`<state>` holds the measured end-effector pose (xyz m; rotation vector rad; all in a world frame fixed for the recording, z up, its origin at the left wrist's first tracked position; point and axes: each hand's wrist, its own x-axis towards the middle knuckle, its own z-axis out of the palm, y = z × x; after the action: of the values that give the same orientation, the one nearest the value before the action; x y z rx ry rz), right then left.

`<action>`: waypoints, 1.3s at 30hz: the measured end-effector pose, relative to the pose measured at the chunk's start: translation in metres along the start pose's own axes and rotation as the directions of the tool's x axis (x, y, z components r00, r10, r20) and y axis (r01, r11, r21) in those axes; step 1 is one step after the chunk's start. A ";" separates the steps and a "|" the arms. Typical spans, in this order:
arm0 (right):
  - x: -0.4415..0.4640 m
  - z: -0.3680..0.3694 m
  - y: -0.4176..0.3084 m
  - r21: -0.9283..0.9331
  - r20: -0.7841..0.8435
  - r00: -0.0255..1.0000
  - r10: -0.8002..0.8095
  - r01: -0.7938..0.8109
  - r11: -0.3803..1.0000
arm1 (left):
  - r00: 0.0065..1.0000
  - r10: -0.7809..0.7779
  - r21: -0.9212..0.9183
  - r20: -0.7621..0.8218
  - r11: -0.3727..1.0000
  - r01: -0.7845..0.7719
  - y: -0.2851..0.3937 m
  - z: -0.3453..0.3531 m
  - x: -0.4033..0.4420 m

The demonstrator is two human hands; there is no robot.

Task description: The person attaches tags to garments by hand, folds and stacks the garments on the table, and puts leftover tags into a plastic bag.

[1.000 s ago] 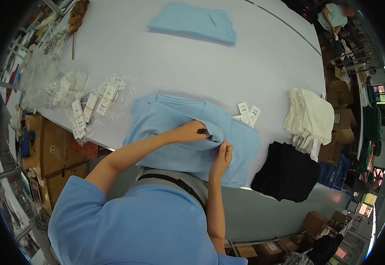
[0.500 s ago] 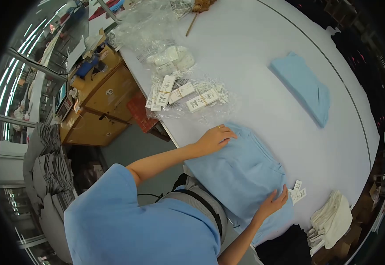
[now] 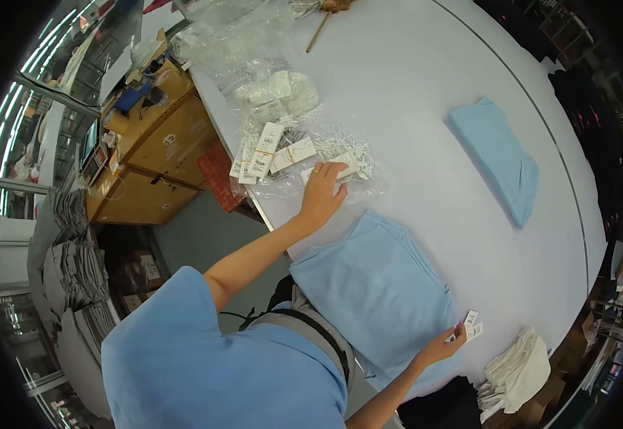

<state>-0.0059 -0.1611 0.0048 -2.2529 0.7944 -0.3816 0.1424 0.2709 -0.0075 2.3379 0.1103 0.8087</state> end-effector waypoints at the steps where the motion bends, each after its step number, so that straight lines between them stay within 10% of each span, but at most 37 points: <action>1: -0.010 0.003 -0.016 0.027 0.013 0.999 -0.042 0.041 0.999 | 0.995 -0.083 0.220 0.059 0.973 0.068 -0.020 0.003 0.015; 4: -0.032 0.015 -0.058 0.120 0.058 0.992 -0.116 0.109 0.987 | 0.941 -0.162 0.521 0.298 0.853 -0.018 -0.060 0.021 0.034; 9: -0.050 0.027 -0.107 0.234 0.131 0.982 -0.137 0.104 0.967 | 0.767 -0.212 0.305 0.605 0.952 0.023 -0.071 0.022 0.060; 13: -0.072 0.029 -0.175 0.556 0.295 0.940 -0.173 -0.021 0.831 | 0.794 -0.304 -0.149 0.526 0.887 0.438 -0.006 -0.027 0.095; 16: -0.085 0.028 -0.217 0.658 0.521 0.811 -0.266 -0.183 0.730 | 0.741 -0.188 -0.250 0.645 0.864 0.436 0.065 -0.059 0.082; 21: -0.098 0.018 -0.235 0.756 0.418 0.874 -0.248 -0.184 0.628 | 0.471 0.083 -0.333 0.878 0.812 0.479 0.152 -0.109 0.014; 23: -0.098 0.008 -0.223 0.752 0.410 0.877 -0.249 -0.171 0.637 | 0.412 0.144 -0.436 0.900 0.347 0.830 0.153 -0.107 -0.023; 28: -0.113 -0.028 -0.203 0.727 0.467 0.865 -0.186 -0.256 0.637 | 0.072 0.265 -0.015 0.962 -0.211 0.977 0.169 -0.124 -0.061; 39: -0.128 -0.078 -0.190 0.759 0.483 0.843 -0.238 -0.267 0.594 | 0.036 0.551 0.154 0.834 -0.294 0.943 0.186 -0.124 -0.106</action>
<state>-0.0594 -0.0139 0.1888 -1.3360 0.2214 -0.0355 -0.0378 0.1649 0.1244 0.2824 0.0021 -1.1181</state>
